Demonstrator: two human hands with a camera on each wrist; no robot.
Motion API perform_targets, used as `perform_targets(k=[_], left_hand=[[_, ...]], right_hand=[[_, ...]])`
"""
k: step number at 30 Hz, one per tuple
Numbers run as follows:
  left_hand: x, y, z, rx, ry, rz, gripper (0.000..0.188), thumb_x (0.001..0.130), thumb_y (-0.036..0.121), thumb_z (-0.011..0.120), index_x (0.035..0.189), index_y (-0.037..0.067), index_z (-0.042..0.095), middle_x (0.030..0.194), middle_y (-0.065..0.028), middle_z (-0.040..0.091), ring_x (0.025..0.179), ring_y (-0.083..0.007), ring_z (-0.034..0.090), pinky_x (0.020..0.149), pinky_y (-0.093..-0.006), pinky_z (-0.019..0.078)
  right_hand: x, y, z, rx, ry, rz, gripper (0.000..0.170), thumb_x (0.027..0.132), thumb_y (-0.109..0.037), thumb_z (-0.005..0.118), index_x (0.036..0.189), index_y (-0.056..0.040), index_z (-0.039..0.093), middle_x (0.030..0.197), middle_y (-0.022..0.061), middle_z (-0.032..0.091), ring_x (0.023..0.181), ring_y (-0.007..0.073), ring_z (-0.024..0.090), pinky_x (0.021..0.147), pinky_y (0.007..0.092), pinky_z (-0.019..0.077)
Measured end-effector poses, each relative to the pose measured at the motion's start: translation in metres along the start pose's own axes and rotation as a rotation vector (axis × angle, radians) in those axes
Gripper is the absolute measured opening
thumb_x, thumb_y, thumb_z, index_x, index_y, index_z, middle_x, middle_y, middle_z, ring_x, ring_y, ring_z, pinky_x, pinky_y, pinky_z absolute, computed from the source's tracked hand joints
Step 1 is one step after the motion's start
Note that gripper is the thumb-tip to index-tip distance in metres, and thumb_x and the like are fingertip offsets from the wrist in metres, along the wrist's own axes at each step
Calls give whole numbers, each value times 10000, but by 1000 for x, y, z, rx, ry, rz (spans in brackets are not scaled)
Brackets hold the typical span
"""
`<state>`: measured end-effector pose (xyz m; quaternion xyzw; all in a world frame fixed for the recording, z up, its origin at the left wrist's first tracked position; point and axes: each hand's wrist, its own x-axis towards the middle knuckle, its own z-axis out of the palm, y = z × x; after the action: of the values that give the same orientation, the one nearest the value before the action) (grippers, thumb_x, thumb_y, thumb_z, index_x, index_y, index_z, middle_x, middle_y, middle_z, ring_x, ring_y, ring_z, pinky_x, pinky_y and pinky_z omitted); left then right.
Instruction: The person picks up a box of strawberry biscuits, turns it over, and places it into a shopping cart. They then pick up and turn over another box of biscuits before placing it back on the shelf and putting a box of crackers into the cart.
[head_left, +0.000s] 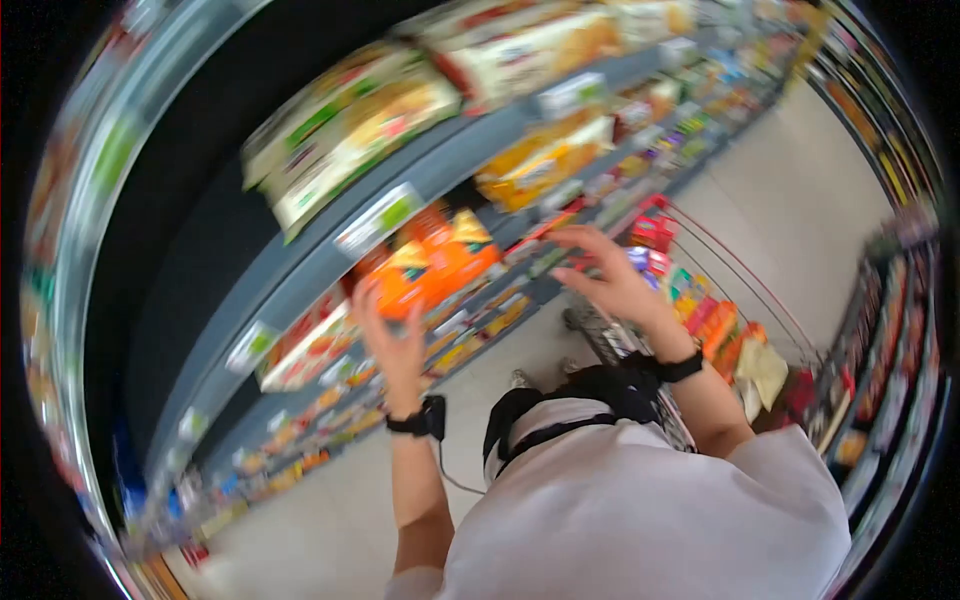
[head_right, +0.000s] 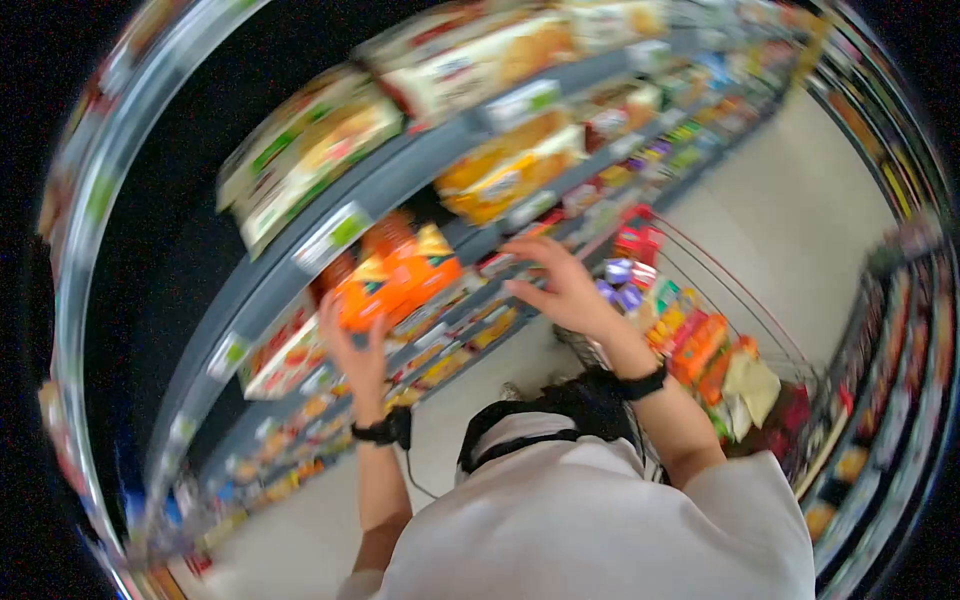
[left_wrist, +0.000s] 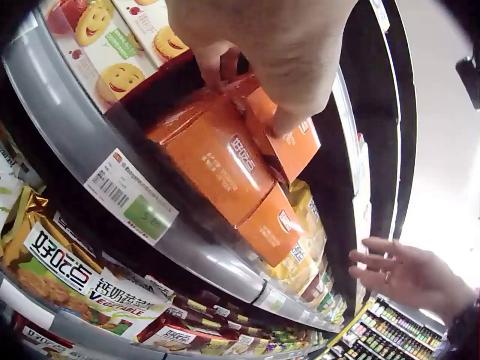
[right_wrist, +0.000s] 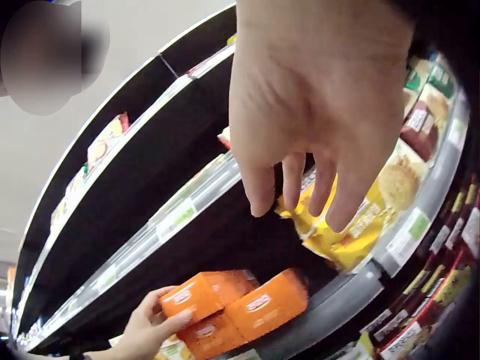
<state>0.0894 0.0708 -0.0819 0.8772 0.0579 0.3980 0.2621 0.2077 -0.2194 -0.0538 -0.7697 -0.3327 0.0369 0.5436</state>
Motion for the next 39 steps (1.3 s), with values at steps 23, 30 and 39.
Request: perform_targets(k=[23, 30, 39], left_hand=[[-37, 112, 62, 167, -398, 8, 502, 854, 26, 604, 1291, -7, 360, 1398, -209, 270, 1334, -363, 252, 1065, -519, 231], [-46, 138, 89, -2, -554, -4, 472, 830, 11, 592, 1261, -27, 402, 1367, -204, 344, 1278, -348, 332, 1053, -473, 262], [-48, 221, 173, -634, -1088, 154, 523, 772, 37, 667, 1262, 28, 483, 1232, -149, 529, 1183, -346, 467, 1024, -425, 349]], right_hand=[[-346, 320, -42, 769, 1411, 1352, 397, 766, -242, 748, 1101, -142, 559, 986, 27, 607, 938, 162, 532, 756, 278, 438], [-413, 368, -3, 602, 1889, 1334, 350, 742, -268, 774, 993, -129, 574, 783, 14, 611, 638, 170, 545, 657, 273, 427], [-270, 140, -85, 1042, 1553, 1136, 586, 707, -392, 762, 1147, -115, 490, 1074, 21, 533, 876, 157, 518, 722, 307, 423]])
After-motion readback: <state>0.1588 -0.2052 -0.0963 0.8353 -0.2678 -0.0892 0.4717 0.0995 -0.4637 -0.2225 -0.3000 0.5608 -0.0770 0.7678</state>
